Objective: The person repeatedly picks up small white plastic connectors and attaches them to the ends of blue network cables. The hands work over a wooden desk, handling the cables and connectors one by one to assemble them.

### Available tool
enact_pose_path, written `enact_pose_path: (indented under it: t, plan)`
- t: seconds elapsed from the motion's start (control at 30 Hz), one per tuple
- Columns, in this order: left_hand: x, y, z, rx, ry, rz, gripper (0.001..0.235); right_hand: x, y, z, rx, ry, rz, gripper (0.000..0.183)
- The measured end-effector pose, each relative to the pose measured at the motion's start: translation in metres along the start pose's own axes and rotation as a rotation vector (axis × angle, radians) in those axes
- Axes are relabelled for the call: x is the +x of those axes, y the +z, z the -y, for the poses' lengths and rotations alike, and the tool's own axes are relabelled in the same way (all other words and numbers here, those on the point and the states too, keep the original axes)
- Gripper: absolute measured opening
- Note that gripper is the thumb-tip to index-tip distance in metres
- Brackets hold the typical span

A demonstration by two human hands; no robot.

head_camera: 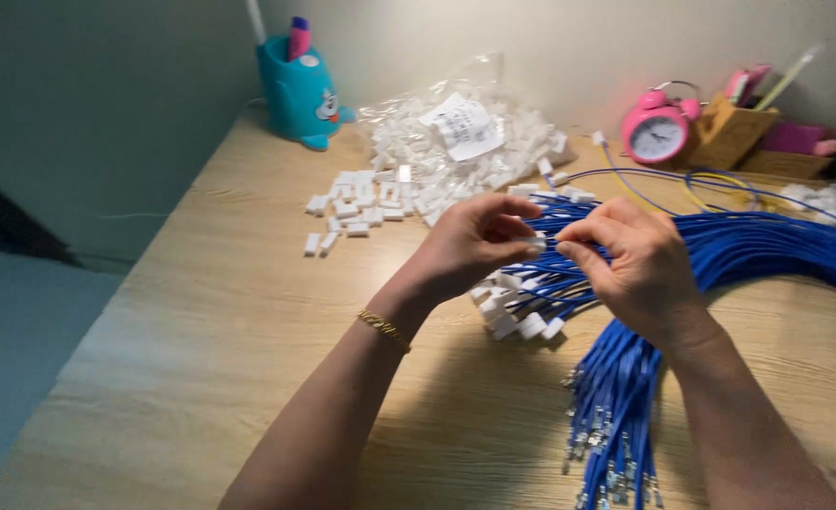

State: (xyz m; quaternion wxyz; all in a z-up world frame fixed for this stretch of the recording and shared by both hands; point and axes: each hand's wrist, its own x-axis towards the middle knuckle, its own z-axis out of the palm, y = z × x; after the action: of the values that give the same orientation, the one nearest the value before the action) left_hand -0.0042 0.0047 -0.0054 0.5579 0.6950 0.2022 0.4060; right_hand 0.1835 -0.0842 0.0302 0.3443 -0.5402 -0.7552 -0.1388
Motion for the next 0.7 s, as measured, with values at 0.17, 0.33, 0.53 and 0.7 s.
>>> enact_pose_path:
  t: [0.17,0.33,0.53,0.7]
  plan:
    - [0.002,-0.066,-0.009,1.057,-0.129,-0.13,0.019,-0.024,0.042,-0.042,-0.279,0.089,0.121,0.004]
    - [-0.004,-0.14,0.021,1.575,-0.599,-0.36,0.033,-0.019,0.045,-0.041,-0.247,0.291,0.437,0.018]
    - [-0.018,-0.151,0.021,1.463,-0.85,-0.125,0.031,-0.028,-0.009,-0.021,-0.034,-0.053,0.278,0.025]
    - [-0.016,-0.169,0.04,1.595,-0.787,-0.149,0.023,-0.047,-0.039,-0.014,0.003,-0.094,0.617,0.009]
